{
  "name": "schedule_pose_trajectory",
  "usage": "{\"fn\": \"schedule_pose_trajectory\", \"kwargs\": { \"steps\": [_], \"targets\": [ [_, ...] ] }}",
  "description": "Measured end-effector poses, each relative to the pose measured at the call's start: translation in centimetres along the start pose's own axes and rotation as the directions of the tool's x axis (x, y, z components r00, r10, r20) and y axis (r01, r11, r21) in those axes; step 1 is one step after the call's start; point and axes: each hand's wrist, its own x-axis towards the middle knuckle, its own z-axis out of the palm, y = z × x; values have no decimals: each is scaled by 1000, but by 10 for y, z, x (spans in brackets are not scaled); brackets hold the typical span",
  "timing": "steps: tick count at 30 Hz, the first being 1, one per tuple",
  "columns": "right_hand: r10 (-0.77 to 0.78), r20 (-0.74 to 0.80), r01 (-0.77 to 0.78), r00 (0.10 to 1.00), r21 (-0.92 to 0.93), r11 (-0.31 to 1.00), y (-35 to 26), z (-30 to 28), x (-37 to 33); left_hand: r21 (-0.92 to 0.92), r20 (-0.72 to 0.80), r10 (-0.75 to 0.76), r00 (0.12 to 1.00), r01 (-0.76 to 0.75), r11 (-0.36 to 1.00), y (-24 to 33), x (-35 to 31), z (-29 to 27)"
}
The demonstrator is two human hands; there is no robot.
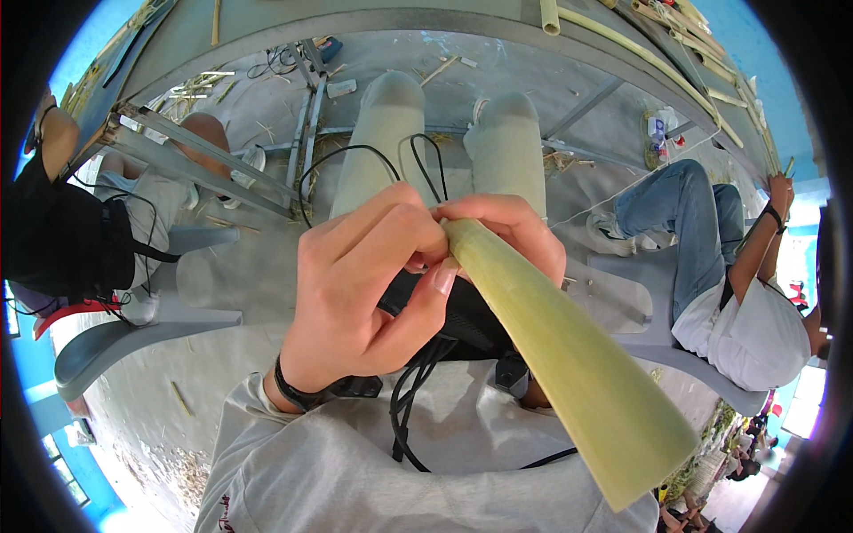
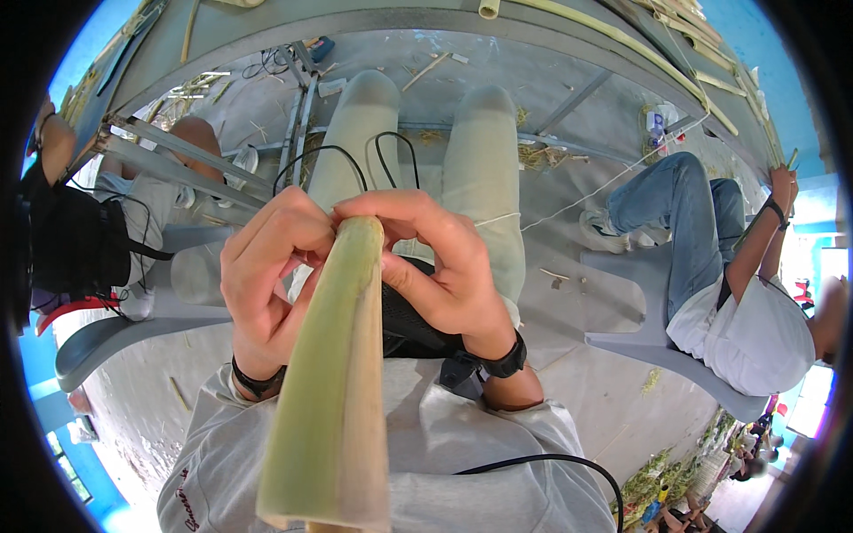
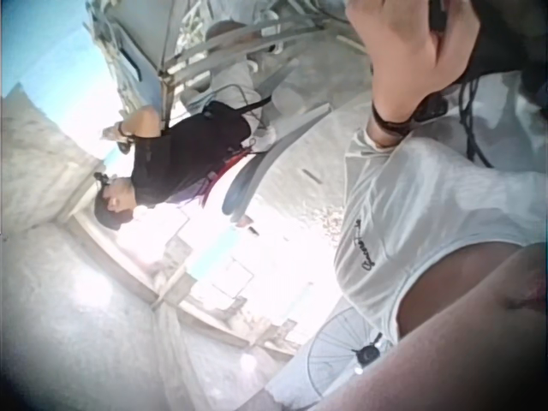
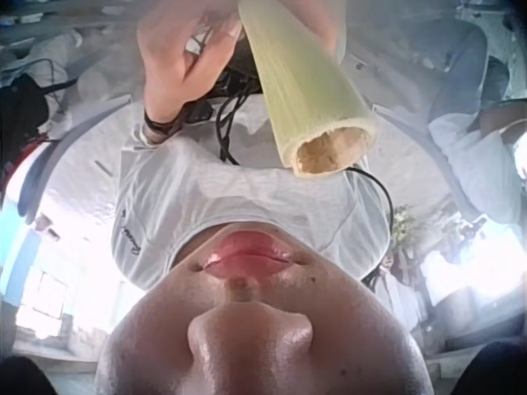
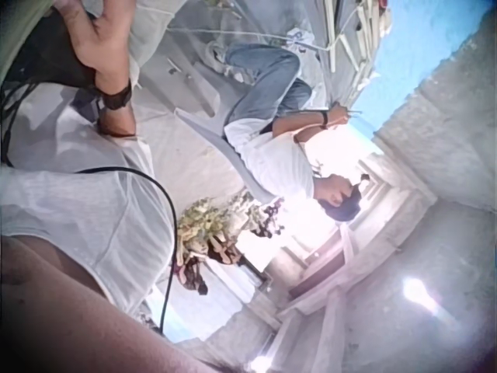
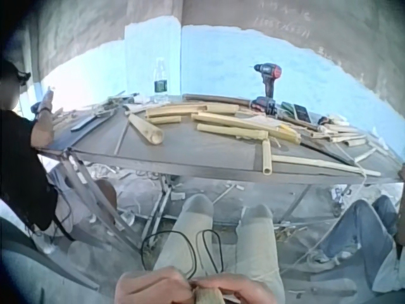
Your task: Assembling bamboo strips into a structure by tying them with string.
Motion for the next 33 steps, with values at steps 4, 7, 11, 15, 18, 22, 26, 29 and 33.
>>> {"fn": "schedule_pose_trajectory", "kwargs": {
  "steps": [4,7,11,15,18,22,26,29,33],
  "targets": [
    [44,-13,-44,999,53,998,-5,0,-1,-7,2,-29,1000,29,1000,2,0,0],
    [32,-13,-31,999,23,999,-6,0,0,20,11,-9,1000,9,1000,2,1,-1],
    [-12,-3,12,1000,-20,1000,-4,0,1,24,-7,-2,1000,3,1000,1,0,0],
    [-7,-6,7,1000,35,999,-2,0,1,16,-16,-12,1000,12,1000,1,-2,1],
    [-23,0,23,1000,19,1000,0,0,1,23,-19,-9,1000,10,1000,1,-2,1],
    [-15,-12,15,1000,16,1000,1,1,0,30,-17,-9,1000,10,1000,1,-3,1],
    [1,-8,-1,1000,-14,1000,-1,1,-1,46,-10,8,1000,-7,999,0,-2,-2],
    [12,-7,-12,1000,5,1000,-2,1,-1,64,4,59,998,-59,996,-2,-2,-3],
    [22,-16,-21,1000,52,998,-2,1,-1,52,-11,52,999,-52,997,-2,-3,-1]
  ]
}}
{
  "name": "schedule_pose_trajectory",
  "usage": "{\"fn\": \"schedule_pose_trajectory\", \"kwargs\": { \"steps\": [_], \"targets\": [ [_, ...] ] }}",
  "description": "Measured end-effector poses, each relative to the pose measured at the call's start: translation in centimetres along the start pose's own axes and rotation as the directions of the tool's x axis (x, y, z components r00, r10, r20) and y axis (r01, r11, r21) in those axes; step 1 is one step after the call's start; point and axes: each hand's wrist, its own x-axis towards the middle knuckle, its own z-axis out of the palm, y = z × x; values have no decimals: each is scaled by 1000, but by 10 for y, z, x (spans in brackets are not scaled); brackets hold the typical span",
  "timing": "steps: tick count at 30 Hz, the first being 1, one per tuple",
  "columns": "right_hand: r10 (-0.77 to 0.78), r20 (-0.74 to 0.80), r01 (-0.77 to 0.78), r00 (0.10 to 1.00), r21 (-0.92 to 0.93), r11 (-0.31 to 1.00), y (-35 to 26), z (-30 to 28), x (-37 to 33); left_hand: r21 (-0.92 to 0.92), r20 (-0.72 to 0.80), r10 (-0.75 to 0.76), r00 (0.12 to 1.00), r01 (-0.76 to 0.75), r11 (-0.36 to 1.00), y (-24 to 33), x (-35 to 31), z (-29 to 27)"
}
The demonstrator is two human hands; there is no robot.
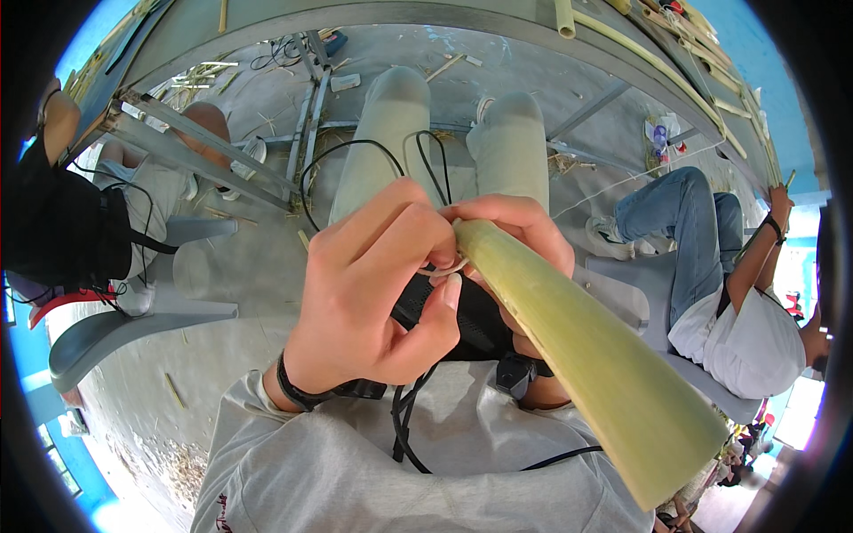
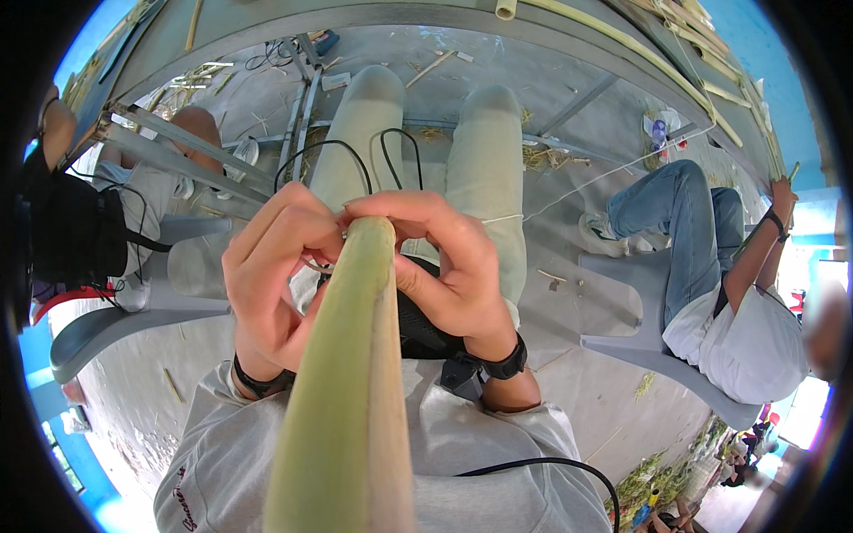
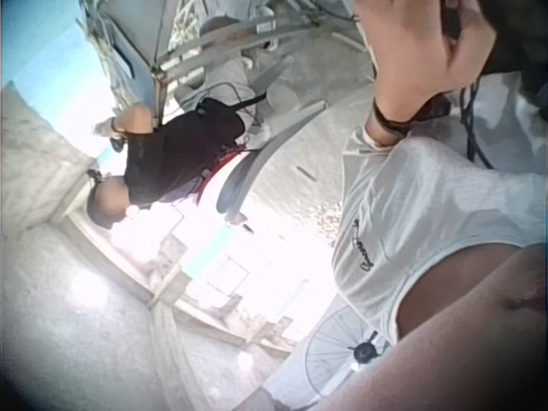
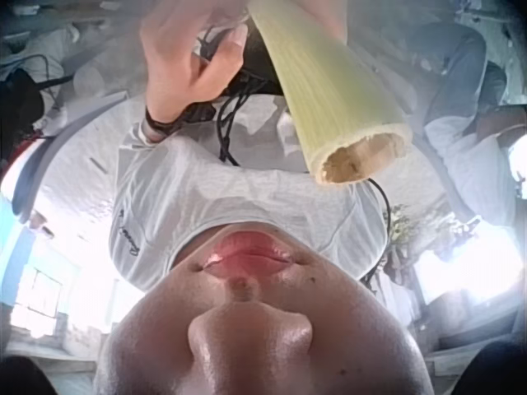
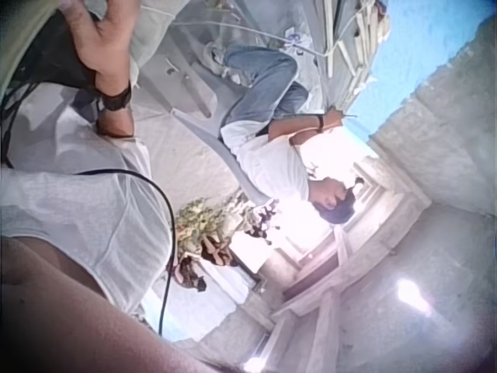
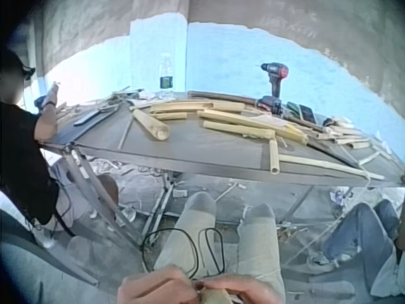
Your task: Assembling bamboo strips into a structure by tying them with string.
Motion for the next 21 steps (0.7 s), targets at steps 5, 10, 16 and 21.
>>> {"fn": "schedule_pose_trajectory", "kwargs": {
  "steps": [5,10,16,21],
  "targets": [
    [-35,16,35,999,-40,999,2,-1,3,-7,4,1,1000,-1,1000,0,0,-1],
    [-28,5,28,1000,-6,1000,2,-1,1,-27,-30,-39,999,38,999,3,0,1],
    [-25,-8,25,1000,14,1000,4,-1,1,5,-12,-9,1000,9,1000,3,0,0],
    [-110,19,110,994,-49,993,5,-3,4,-36,-28,-22,999,21,999,1,-1,3]
  ]
}}
